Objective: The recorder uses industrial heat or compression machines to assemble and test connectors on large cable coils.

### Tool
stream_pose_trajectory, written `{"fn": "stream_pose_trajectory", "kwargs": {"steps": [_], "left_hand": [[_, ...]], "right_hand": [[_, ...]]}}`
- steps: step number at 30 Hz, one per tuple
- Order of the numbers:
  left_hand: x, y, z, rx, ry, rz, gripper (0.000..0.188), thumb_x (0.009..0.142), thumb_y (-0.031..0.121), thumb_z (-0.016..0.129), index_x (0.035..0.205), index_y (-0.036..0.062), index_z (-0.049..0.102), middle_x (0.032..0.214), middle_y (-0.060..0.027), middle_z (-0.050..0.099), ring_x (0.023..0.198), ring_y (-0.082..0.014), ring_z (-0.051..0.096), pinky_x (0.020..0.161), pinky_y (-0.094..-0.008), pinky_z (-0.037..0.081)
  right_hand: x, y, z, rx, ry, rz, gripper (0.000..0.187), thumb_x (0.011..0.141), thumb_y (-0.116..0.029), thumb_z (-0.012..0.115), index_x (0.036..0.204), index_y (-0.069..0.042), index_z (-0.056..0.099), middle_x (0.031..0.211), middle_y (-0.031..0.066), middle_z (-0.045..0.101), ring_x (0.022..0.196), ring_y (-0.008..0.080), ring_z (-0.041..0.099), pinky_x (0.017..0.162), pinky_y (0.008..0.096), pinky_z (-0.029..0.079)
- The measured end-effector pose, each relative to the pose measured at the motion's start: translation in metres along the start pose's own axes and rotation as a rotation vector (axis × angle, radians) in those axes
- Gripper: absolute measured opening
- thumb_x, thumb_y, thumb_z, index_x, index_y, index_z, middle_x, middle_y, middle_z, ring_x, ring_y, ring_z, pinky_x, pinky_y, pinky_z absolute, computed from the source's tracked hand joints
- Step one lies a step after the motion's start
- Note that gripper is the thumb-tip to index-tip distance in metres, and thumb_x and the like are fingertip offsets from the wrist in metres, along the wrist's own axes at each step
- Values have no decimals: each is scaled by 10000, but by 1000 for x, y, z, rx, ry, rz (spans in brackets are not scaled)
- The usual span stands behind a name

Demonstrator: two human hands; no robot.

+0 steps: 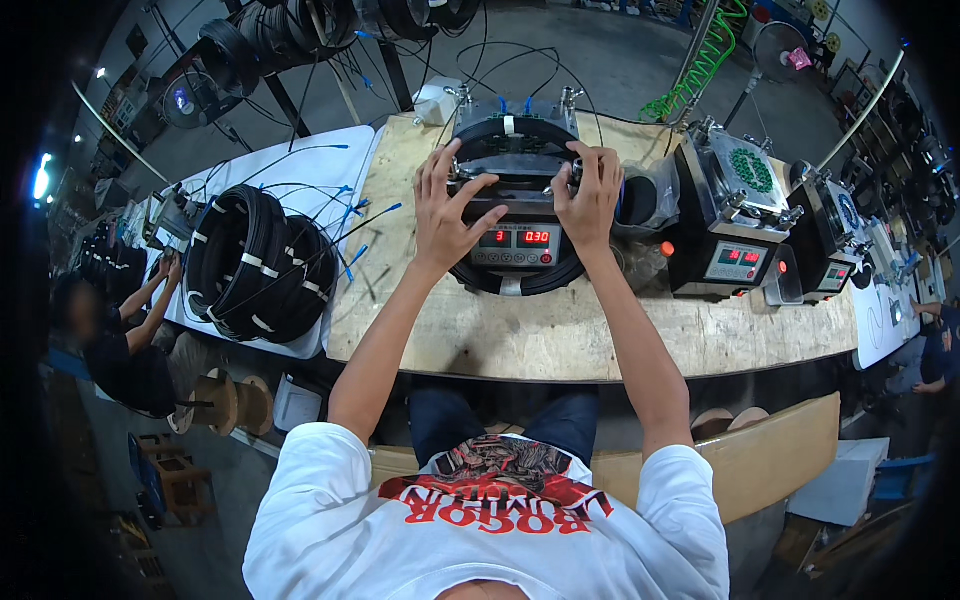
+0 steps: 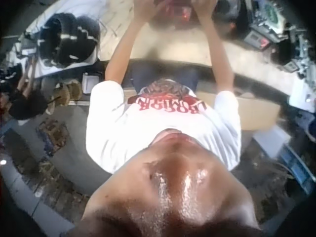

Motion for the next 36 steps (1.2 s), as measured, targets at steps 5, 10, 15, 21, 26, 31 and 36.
{"fn": "stream_pose_trajectory", "kwargs": {"steps": [5, 10, 15, 21, 26, 31, 36], "left_hand": [[-23, -24, 3, -201, 166, -135, 319, 859, 306, 763, 989, 80, 579, 1300, -167, 454, 1290, -363, 412, 1073, -478, 332], [-35, -35, -4, -228, 427, -219, 323, 938, 158, 668, 1154, 24, 467, 1198, -168, 469, 1129, -322, 477, 993, -414, 374], [-46, -56, -8, -197, 502, -384, 255, 972, 175, 604, 1142, 8, 514, 1098, -171, 503, 1059, -309, 479, 923, -421, 389], [-49, -64, 8, -237, 327, -481, 218, 944, 149, 601, 1091, 4, 534, 1007, -147, 520, 991, -277, 491, 850, -373, 404], [-29, -24, -28, -21, 625, -179, 159, 954, 147, 601, 989, -7, 591, 852, -112, 558, 831, -246, 533, 727, -337, 428], [-46, -56, -2, -186, 422, -391, 152, 976, 146, 592, 1014, -1, 587, 844, -111, 550, 787, -246, 512, 666, -333, 421], [-44, -47, -5, -112, 466, -251, 112, 976, 96, 564, 1024, -5, 559, 896, -132, 541, 776, -247, 493, 662, -344, 417]], "right_hand": [[-17, -7, -13, 14, 6, -83, 394, 810, -103, 639, 1200, -70, 599, 1086, 157, 546, 1059, 332, 522, 946, 442, 384], [-20, -5, -14, 29, 9, -79, 419, 807, -98, 626, 1224, -66, 608, 1119, 157, 541, 1052, 325, 524, 955, 436, 388], [-19, -1, -14, 46, 23, -71, 428, 797, -91, 622, 1224, -62, 618, 1116, 156, 540, 1039, 318, 523, 947, 432, 393], [-21, -3, -12, 38, 16, -74, 440, 792, -89, 621, 1231, -68, 622, 1110, 161, 532, 1030, 317, 523, 935, 430, 394], [-22, -4, -13, 4, 42, -94, 445, 790, -86, 620, 1235, -63, 632, 1065, 153, 518, 950, 309, 514, 894, 427, 400], [-30, 8, -13, 147, 47, 29, 395, 772, -126, 655, 1165, -100, 687, 934, 117, 447, 810, 275, 461, 809, 417, 397], [-25, -19, -11, -48, -103, -149, 295, 716, -143, 727, 1000, -72, 686, 808, 88, 413, 789, 260, 455, 746, 397, 385]]}}
Point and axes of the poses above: each hand's wrist, its own x-axis towards the middle knuckle, its own z-axis out of the palm, y = z × x, the point moved 8 cm from there along x, towards the middle knuckle
